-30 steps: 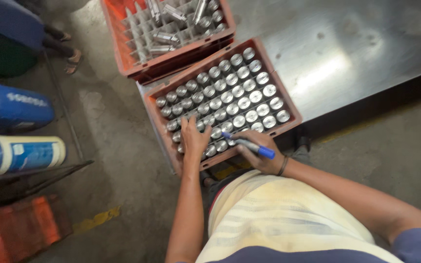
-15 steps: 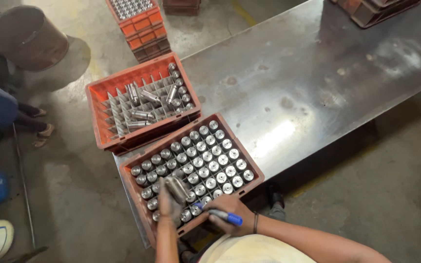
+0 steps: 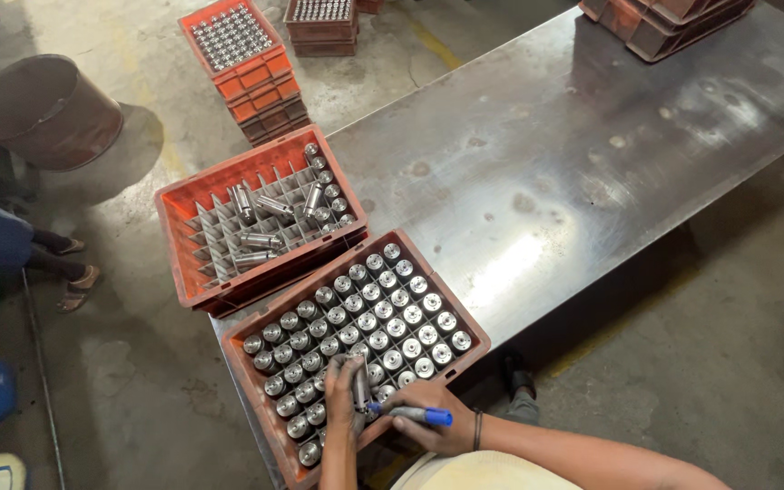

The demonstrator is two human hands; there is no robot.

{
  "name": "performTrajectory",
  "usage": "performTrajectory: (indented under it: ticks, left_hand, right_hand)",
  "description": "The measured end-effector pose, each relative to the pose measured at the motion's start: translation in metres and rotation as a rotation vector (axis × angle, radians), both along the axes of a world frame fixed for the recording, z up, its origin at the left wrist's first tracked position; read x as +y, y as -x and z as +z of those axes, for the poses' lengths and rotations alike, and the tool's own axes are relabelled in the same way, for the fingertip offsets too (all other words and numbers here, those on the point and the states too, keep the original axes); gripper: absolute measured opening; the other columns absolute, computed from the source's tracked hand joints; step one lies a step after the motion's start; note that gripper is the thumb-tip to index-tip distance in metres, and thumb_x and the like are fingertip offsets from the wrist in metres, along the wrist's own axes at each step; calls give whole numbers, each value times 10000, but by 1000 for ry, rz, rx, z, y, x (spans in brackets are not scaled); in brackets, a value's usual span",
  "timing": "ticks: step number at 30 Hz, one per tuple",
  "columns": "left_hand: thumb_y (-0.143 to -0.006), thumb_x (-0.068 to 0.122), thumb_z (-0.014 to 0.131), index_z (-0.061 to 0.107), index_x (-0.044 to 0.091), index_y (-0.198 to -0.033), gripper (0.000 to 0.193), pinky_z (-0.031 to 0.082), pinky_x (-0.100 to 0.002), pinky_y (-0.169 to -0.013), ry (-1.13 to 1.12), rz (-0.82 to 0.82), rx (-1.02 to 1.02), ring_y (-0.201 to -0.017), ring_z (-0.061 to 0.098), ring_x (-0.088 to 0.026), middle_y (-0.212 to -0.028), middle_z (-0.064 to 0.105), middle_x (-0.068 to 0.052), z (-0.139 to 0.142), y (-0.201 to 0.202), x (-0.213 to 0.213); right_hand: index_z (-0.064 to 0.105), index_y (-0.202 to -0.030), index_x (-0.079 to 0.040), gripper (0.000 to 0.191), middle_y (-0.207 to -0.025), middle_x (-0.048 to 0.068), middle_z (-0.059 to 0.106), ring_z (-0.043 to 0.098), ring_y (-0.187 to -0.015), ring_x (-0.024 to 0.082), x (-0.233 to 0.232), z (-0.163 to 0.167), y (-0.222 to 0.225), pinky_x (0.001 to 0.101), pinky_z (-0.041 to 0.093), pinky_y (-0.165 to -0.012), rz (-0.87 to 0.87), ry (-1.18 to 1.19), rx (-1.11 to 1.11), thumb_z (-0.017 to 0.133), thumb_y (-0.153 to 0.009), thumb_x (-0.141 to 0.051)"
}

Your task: The person stands at a metal table and marks cylindrical metal components one at a time with a blue marker, then places each marked part into a compartment of a grid tray. An adjacent crate holds unmarked parts, and the person continues marking and arranging parts across the episode.

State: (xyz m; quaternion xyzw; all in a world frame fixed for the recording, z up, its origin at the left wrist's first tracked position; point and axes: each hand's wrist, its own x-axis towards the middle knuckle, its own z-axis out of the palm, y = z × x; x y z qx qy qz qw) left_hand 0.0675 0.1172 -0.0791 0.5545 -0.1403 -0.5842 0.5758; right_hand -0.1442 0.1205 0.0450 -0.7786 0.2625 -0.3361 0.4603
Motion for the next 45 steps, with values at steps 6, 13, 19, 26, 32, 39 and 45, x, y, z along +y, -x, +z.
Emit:
performTrajectory:
  ticks: [6, 13, 19, 26, 32, 39, 45]
  left_hand:
    - [-940, 349, 584, 604, 21, -1037, 342, 556, -358, -593, 86, 26, 132, -650, 696, -232, -807, 709, -134, 14, -6, 0]
    - [-757, 318, 788, 626, 53, -1227, 564, 551, -494, -813, -222, -384, -1383, -971, 670, -409, -1264, 553, -224, 49, -26, 0]
    - [-802, 438, 798, 665, 73, -1221, 571, 540, -505, -852, -355, -444, -1377, -1023, 674, -378, -1269, 576, -158, 45, -10, -15]
    - [-585, 467, 909, 782, 79, -984, 571, 568, -468, -847, -353, -431, -1407, -985, 692, -304, -1105, 674, -103, 27, -17, -37]
    - [-794, 426, 765, 725, 79, -1091, 458, 575, -399, -961, 219, -88, -847, -1020, 693, -229, -1105, 703, -83, 20, -45, -23]
    - [-1119, 352, 526, 647, -40, -1336, 464, 516, -312, -759, 253, -77, 41, -871, 619, -173, -1075, 678, -120, -3, 7, -21]
    - [-1008, 408, 418, 601, 101, -1254, 434, 590, -243, -825, -14, 111, 288, -928, 724, -92, -1079, 750, 6, 26, 25, -6]
  right_hand:
    - [672, -1121, -39, 172, -888, 105, 701, 691, -774, 226, -2, 0, 0, 345, 544, -699, 24, -64, 18, 655, -970, -119]
    - [686, -1170, -17, 236, -894, 102, 724, 694, -766, 182, -8, 4, 4, 324, 548, -688, -150, -178, -46, 647, -957, -110]
    - [679, -1171, -13, 241, -897, 92, 736, 692, -754, 152, -11, 4, 5, 299, 548, -678, -151, -217, -36, 640, -951, -103]
    - [688, -1189, -35, 257, -806, 77, 726, 647, -683, 140, -16, 1, 11, 302, 519, -626, -183, -285, 54, 640, -955, -131]
    - [680, -1184, -39, 246, -871, 92, 741, 687, -746, 178, -16, 3, 19, 315, 539, -680, -253, -264, 0, 631, -959, -125]
    - [669, -1147, -47, 256, -958, 150, 697, 672, -880, 341, -17, 2, 8, 422, 526, -790, -44, 192, 63, 683, -898, -109]
    - [673, -1143, -42, 243, -923, 135, 689, 679, -839, 317, -12, 5, 10, 411, 525, -752, 0, 82, 71, 686, -911, -113]
